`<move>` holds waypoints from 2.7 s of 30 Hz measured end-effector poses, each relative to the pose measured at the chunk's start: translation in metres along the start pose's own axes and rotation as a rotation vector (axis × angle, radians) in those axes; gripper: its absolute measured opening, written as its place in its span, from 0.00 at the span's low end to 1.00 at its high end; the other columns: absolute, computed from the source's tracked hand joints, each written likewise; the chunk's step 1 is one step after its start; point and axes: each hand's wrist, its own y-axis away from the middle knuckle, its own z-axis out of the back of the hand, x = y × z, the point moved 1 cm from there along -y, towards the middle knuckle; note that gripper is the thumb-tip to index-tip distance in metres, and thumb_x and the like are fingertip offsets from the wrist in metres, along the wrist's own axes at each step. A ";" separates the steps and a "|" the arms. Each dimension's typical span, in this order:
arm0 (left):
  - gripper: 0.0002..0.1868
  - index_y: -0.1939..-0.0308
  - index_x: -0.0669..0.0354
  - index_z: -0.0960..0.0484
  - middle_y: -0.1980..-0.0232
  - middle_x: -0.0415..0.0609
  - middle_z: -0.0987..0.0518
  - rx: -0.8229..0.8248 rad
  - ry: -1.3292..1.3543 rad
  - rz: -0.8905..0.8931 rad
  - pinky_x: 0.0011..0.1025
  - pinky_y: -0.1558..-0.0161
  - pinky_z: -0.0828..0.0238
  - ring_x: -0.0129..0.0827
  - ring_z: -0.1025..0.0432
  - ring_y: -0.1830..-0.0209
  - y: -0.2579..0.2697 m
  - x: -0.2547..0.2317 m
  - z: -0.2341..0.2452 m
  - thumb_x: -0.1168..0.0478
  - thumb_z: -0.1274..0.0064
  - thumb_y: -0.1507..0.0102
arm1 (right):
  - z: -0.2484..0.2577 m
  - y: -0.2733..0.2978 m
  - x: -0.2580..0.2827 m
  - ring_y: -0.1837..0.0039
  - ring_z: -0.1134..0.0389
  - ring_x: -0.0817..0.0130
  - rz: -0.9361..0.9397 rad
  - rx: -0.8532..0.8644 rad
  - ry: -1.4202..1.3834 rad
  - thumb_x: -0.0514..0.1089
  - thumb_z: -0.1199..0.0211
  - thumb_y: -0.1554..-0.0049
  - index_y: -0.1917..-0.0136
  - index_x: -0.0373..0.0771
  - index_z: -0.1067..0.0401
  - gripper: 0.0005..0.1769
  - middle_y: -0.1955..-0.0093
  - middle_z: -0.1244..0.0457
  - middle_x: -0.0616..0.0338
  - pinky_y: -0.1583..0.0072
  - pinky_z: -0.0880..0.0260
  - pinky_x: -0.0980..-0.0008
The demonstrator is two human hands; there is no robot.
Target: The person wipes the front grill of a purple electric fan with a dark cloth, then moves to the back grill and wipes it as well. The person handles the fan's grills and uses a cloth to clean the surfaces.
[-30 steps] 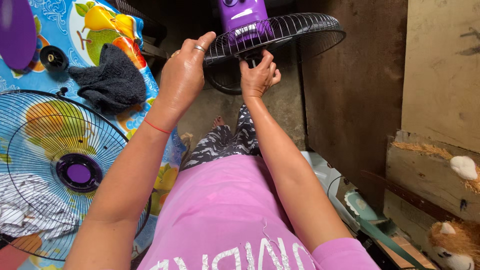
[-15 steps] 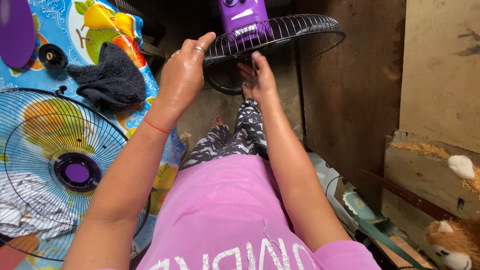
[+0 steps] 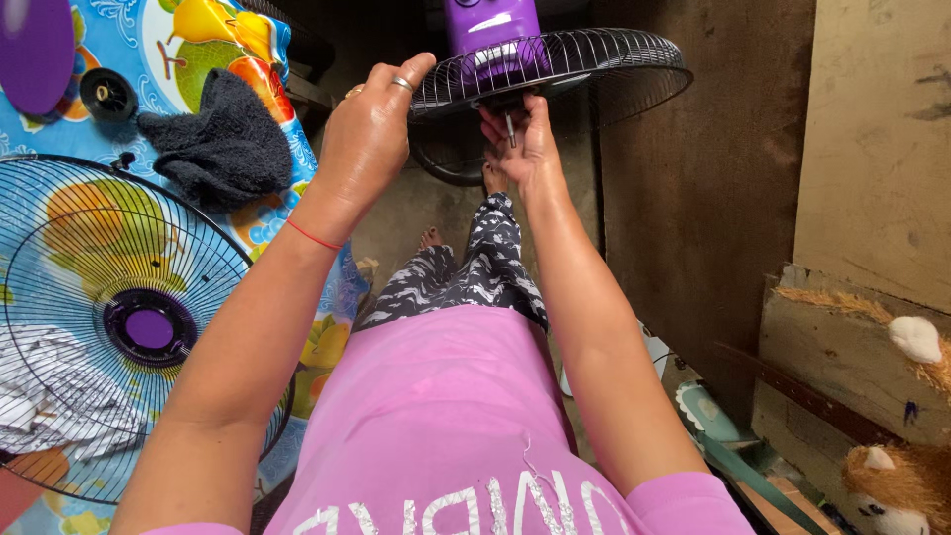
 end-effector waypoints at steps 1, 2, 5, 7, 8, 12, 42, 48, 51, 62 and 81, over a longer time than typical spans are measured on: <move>0.33 0.30 0.52 0.26 0.49 0.55 0.22 0.003 -0.004 0.002 0.48 0.55 0.26 0.56 0.25 0.57 0.000 0.000 0.000 0.77 0.54 0.39 | 0.000 -0.001 -0.001 0.30 0.40 0.49 0.002 0.027 -0.006 0.71 0.38 0.55 0.31 0.41 0.34 0.47 0.40 0.30 0.49 0.25 0.69 0.32; 0.33 0.30 0.52 0.26 0.50 0.55 0.22 0.007 -0.007 0.001 0.48 0.55 0.26 0.56 0.25 0.57 0.000 0.000 0.000 0.78 0.54 0.39 | 0.000 -0.002 -0.002 0.31 0.40 0.49 0.006 0.053 -0.013 0.71 0.37 0.56 0.32 0.41 0.33 0.47 0.40 0.30 0.49 0.25 0.68 0.33; 0.33 0.30 0.52 0.26 0.50 0.55 0.22 0.024 -0.037 0.013 0.48 0.56 0.26 0.56 0.25 0.58 -0.002 -0.002 0.000 0.77 0.53 0.39 | 0.000 -0.004 0.000 0.35 0.39 0.53 0.025 -0.069 -0.009 0.64 0.32 0.54 0.36 0.40 0.33 0.39 0.43 0.31 0.51 0.28 0.60 0.26; 0.34 0.30 0.52 0.26 0.50 0.55 0.22 0.021 -0.041 0.001 0.47 0.56 0.26 0.56 0.25 0.59 -0.002 -0.003 0.001 0.77 0.53 0.40 | -0.007 0.001 0.000 0.40 0.39 0.52 0.294 -0.090 0.115 0.59 0.27 0.51 0.40 0.37 0.35 0.35 0.46 0.34 0.50 0.35 0.46 0.33; 0.34 0.30 0.53 0.26 0.50 0.55 0.23 0.020 -0.040 -0.005 0.47 0.57 0.26 0.56 0.25 0.59 -0.001 -0.004 0.000 0.77 0.53 0.40 | -0.010 0.007 -0.001 0.42 0.39 0.52 0.429 -0.104 0.177 0.56 0.25 0.50 0.42 0.36 0.36 0.34 0.47 0.35 0.49 0.38 0.40 0.36; 0.34 0.30 0.52 0.26 0.51 0.54 0.23 0.016 -0.046 0.021 0.48 0.57 0.26 0.55 0.25 0.59 -0.001 -0.008 -0.001 0.77 0.53 0.39 | -0.029 0.044 -0.012 0.37 0.39 0.55 0.931 -0.667 1.202 0.56 0.28 0.50 0.40 0.42 0.35 0.31 0.42 0.37 0.54 0.31 0.50 0.47; 0.32 0.31 0.51 0.25 0.50 0.53 0.22 -0.026 -0.031 0.000 0.47 0.56 0.26 0.54 0.24 0.58 0.001 0.001 -0.001 0.76 0.54 0.38 | -0.010 0.010 -0.012 0.43 0.28 0.54 0.420 -0.126 0.193 0.66 0.45 0.39 0.41 0.33 0.31 0.33 0.49 0.28 0.49 0.39 0.34 0.49; 0.32 0.31 0.51 0.25 0.51 0.53 0.22 -0.012 -0.030 0.010 0.48 0.57 0.26 0.55 0.25 0.58 0.000 0.001 0.000 0.76 0.54 0.38 | -0.022 0.023 0.000 0.36 0.30 0.50 0.036 -0.100 0.136 0.78 0.62 0.43 0.31 0.38 0.32 0.48 0.43 0.27 0.45 0.29 0.54 0.39; 0.32 0.31 0.51 0.25 0.51 0.53 0.22 -0.009 -0.025 0.014 0.48 0.57 0.26 0.55 0.25 0.59 -0.001 0.000 0.000 0.77 0.53 0.38 | -0.022 0.031 0.003 0.38 0.30 0.48 0.018 -0.106 0.284 0.82 0.65 0.44 0.31 0.37 0.33 0.53 0.44 0.27 0.45 0.32 0.49 0.43; 0.32 0.32 0.51 0.25 0.50 0.52 0.22 -0.019 -0.036 0.016 0.47 0.57 0.25 0.54 0.24 0.58 0.000 0.001 0.000 0.77 0.53 0.39 | -0.021 0.019 -0.022 0.44 0.28 0.60 0.767 -0.467 0.704 0.64 0.29 0.49 0.39 0.28 0.33 0.41 0.48 0.31 0.51 0.43 0.29 0.68; 0.31 0.32 0.50 0.25 0.50 0.52 0.22 -0.018 -0.040 0.019 0.47 0.56 0.25 0.54 0.24 0.58 0.000 -0.003 0.002 0.76 0.53 0.38 | -0.066 0.081 -0.005 0.35 0.38 0.51 0.820 -0.677 1.234 0.56 0.25 0.53 0.38 0.36 0.36 0.37 0.40 0.36 0.51 0.36 0.42 0.46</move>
